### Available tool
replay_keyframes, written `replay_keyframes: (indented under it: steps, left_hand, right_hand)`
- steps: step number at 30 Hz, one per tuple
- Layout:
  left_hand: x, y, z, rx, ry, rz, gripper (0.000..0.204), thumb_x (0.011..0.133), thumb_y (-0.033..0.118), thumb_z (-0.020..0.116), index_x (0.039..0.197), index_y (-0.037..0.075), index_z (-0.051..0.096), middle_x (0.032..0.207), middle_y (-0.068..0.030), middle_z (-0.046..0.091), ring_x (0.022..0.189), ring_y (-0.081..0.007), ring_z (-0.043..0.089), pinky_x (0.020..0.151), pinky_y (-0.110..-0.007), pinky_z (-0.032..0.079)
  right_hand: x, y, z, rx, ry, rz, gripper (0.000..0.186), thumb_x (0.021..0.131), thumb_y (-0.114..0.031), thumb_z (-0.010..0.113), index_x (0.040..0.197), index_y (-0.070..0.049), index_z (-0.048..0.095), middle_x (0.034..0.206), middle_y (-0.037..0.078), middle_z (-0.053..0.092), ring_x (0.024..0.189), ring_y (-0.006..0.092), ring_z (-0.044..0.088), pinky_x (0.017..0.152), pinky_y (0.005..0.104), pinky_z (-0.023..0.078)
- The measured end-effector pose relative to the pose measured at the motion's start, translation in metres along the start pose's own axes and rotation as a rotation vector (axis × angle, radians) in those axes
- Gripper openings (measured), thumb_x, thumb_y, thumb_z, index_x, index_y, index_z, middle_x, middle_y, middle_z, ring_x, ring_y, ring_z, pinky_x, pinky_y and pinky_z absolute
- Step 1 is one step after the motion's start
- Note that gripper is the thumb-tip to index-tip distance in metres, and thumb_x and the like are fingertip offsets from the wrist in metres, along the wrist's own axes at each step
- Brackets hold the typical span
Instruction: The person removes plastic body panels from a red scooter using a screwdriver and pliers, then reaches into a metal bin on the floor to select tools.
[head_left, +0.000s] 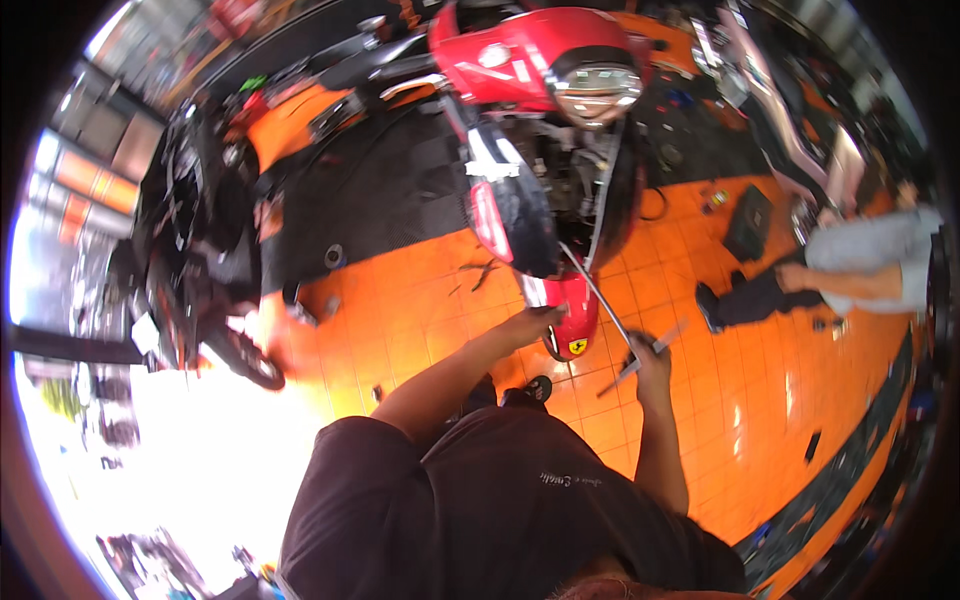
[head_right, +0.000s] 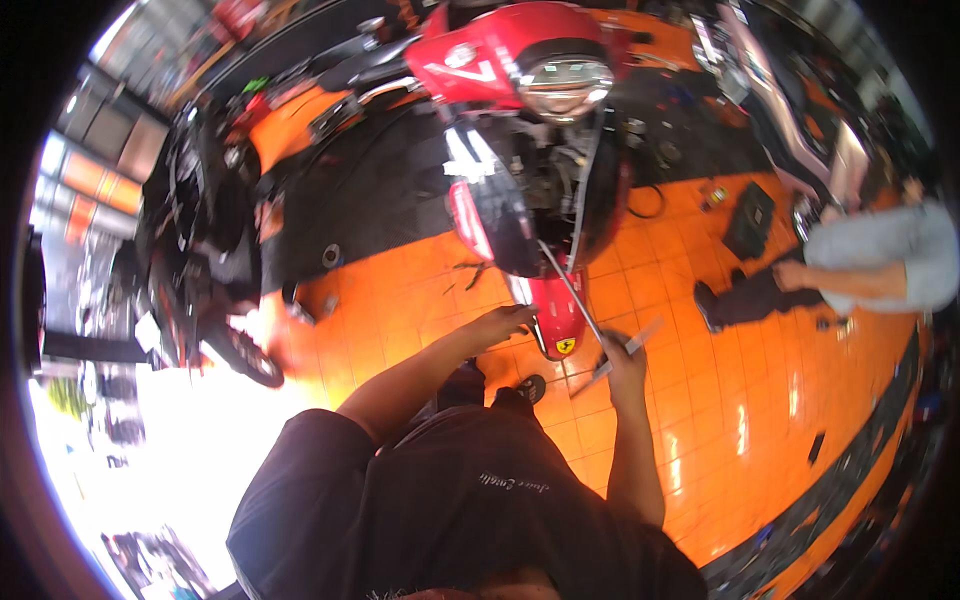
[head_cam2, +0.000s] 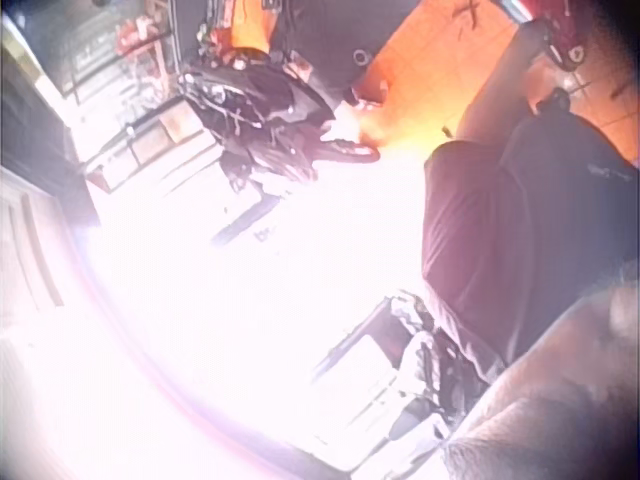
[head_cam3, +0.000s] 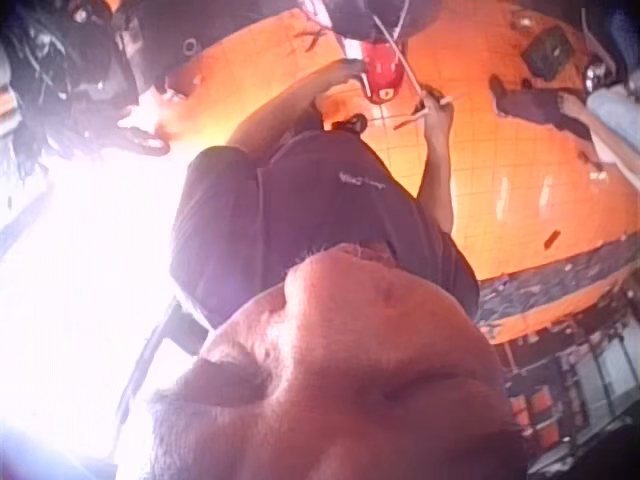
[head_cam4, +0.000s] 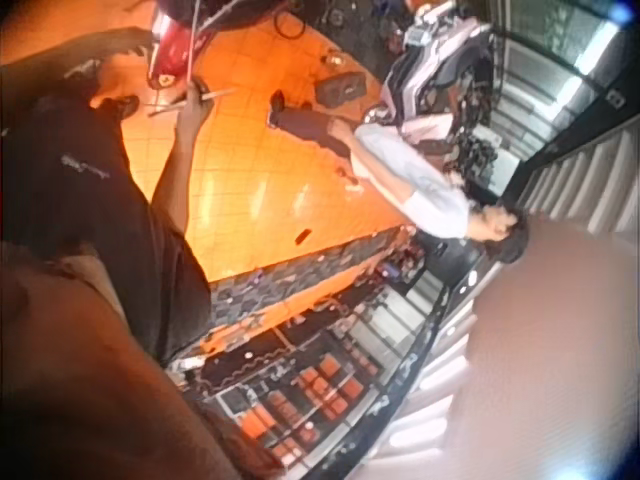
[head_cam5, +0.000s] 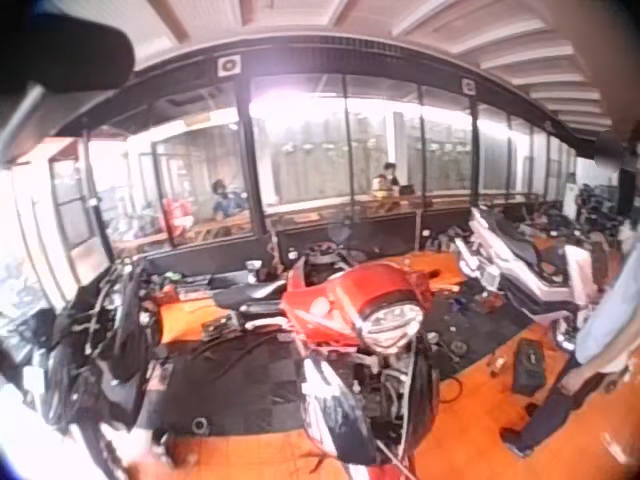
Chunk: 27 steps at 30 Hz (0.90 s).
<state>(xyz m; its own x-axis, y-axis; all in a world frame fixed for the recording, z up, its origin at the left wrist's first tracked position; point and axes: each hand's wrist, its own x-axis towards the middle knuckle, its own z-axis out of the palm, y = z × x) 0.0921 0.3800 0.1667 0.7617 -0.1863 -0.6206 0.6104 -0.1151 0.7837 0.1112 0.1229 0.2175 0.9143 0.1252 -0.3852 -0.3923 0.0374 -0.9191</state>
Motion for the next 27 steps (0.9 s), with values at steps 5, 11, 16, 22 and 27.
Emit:
replay_keyframes:
  steps: [5, 11, 16, 22, 27]
  left_hand:
    - [-0.08, -0.189, -0.071, -0.328, 0.44, -0.264, 0.034, 0.095, 0.039, 0.05, 0.11, 0.01, 0.058, 0.109, -0.0029, 0.062, 0.091, -0.0163, 0.06, 0.078, -0.033, 0.047]
    - [-0.154, -0.218, -0.076, -0.515, 0.7, -0.292, 0.034, 0.092, 0.03, 0.055, 0.113, 0.003, 0.059, 0.102, -0.01, 0.066, 0.087, -0.0215, 0.064, 0.075, -0.036, 0.051]
    - [-0.118, -0.194, -0.116, -0.605, 0.74, -0.354, 0.033, 0.092, 0.024, 0.057, 0.108, -0.004, 0.059, 0.094, -0.0141, 0.067, 0.082, -0.0214, 0.066, 0.069, -0.034, 0.055]
    - [-0.01, -0.349, -0.176, -0.043, 0.549, -0.098, 0.03, 0.091, 0.023, 0.059, 0.107, -0.002, 0.06, 0.096, -0.0123, 0.068, 0.084, -0.0194, 0.068, 0.068, -0.032, 0.056]
    - [0.108, -0.469, -0.224, -0.408, 0.558, -0.262, 0.028, 0.092, 0.025, 0.057, 0.104, 0.0, 0.063, 0.1, -0.0138, 0.067, 0.085, -0.0213, 0.069, 0.066, -0.034, 0.056]
  right_hand:
    - [-0.066, 0.042, -0.049, -0.132, -0.013, 0.125, 0.029, 0.084, -0.013, 0.06, 0.106, 0.005, 0.066, 0.061, 0.008, 0.057, 0.052, 0.0171, 0.057, 0.051, 0.0296, 0.049]
    - [-0.024, 0.038, -0.023, -0.926, -0.592, 0.437, 0.031, 0.085, -0.022, 0.06, 0.098, 0.004, 0.07, 0.064, 0.011, 0.064, 0.06, 0.0191, 0.064, 0.058, 0.0319, 0.049]
    - [0.059, 0.135, 0.068, -1.08, -0.702, 0.673, 0.03, 0.086, -0.023, 0.064, 0.088, 0.007, 0.065, 0.073, 0.015, 0.065, 0.063, 0.0215, 0.064, 0.06, 0.0354, 0.051]
    - [0.132, 0.301, 0.192, -1.338, -0.908, 0.406, 0.038, 0.08, -0.03, 0.068, 0.093, 0.006, 0.066, 0.082, 0.021, 0.065, 0.082, 0.0335, 0.066, 0.072, 0.0417, 0.05]
    - [0.229, 0.488, 0.298, -1.579, -0.98, 0.055, 0.049, 0.077, -0.032, 0.067, 0.114, -0.001, 0.06, 0.105, 0.022, 0.056, 0.098, 0.0373, 0.061, 0.084, 0.0463, 0.049]
